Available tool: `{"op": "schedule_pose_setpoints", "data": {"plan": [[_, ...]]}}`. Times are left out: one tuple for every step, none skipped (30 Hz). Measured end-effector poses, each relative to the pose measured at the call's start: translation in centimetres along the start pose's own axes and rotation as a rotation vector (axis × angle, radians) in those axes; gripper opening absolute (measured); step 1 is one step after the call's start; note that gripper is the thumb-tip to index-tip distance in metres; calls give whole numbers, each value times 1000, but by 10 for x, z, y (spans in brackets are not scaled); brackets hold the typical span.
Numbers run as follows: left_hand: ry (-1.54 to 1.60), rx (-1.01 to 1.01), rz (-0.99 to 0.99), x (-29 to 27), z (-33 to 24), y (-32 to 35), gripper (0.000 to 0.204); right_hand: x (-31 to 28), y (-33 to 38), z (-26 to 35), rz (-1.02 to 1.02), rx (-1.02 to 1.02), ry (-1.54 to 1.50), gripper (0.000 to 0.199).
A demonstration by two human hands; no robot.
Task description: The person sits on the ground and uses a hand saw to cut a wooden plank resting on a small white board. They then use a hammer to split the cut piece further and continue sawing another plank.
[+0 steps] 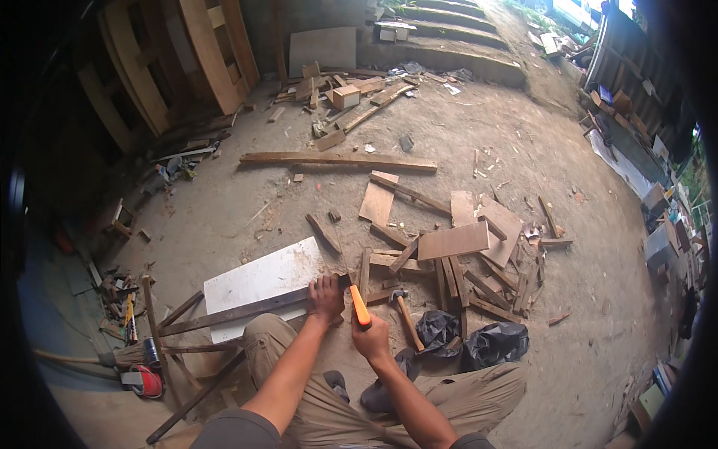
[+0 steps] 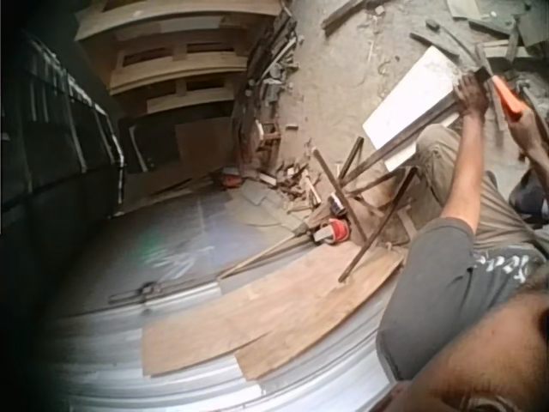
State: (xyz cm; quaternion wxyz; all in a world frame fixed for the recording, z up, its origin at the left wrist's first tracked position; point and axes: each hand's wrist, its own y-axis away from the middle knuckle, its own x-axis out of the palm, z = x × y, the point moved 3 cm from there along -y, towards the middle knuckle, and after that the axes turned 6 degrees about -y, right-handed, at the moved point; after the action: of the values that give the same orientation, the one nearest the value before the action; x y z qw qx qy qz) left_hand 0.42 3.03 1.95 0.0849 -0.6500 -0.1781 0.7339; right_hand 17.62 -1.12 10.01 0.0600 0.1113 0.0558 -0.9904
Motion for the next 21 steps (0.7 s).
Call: {"op": "schedule_pose_setpoints", "data": {"plan": [[-15, -5, -15, 1, 4, -2, 43, -2, 9, 1, 19, 7, -19, 27], [-21, 7, -21, 2, 7, -1, 43, -7, 21, 2, 37, 14, -38, 27], [-12, 15, -18, 2, 4, 2, 43, -23, 46, -7, 64, 92, -34, 26], [-2, 29, -25, 1, 0, 0, 43, -39, 77, -25, 49, 57, -12, 22], [-4, 23, -28, 3, 4, 2, 43, -54, 105, -17, 62, 111, -31, 19], [-2, 22, -34, 3, 2, 3, 44, -71, 127, 4, 38, -19, -11, 16], [-1, 20, -39, 3, 2, 6, 44, -87, 155, -6, 112, 61, 98, 14], [-1, 17, -7, 2, 0, 5, 45, -97, 168, -19, 128, 62, 81, 13], [10, 14, -7, 2, 1, 5, 46, -91, 154, -7, 93, 66, 66, 14], [22, 10, -6, 4, 1, 5, 47, -82, 132, 3, 60, 70, 52, 16], [24, -3, -8, 3, 5, 5, 49, -73, 107, 17, 37, 68, 32, 18], [31, 5, 19, 0, -2, 0, 46, -59, 77, -2, 72, 145, 32, 24], [20, 2, 18, 2, 0, 1, 45, -39, 41, 20, 69, 165, 54, 32], [11, 2, 9, 6, -1, -1, 43, -17, 15, 14, 47, 52, 46, 34], [2, 0, 5, 8, -3, -2, 42, -2, -2, 1, 29, -58, 40, 35], [14, 2, 24, 4, -1, -5, 41, 1, -1, -5, 42, -53, 27, 36], [12, 19, 4, 3, 1, -4, 39, 2, 4, -10, 53, -49, 13, 36], [13, 35, -25, 2, 3, -5, 36, 2, 8, -14, 62, -53, 2, 36], [17, 39, -38, 3, 3, 3, 34, -9, 24, -10, 40, 0, -29, 36], [26, 34, -19, 4, 3, 3, 37, -22, 50, -25, 63, 96, -19, 33], [12, 29, -35, 2, 9, -2, 38, -34, 78, -30, 93, 106, -20, 26]]}}
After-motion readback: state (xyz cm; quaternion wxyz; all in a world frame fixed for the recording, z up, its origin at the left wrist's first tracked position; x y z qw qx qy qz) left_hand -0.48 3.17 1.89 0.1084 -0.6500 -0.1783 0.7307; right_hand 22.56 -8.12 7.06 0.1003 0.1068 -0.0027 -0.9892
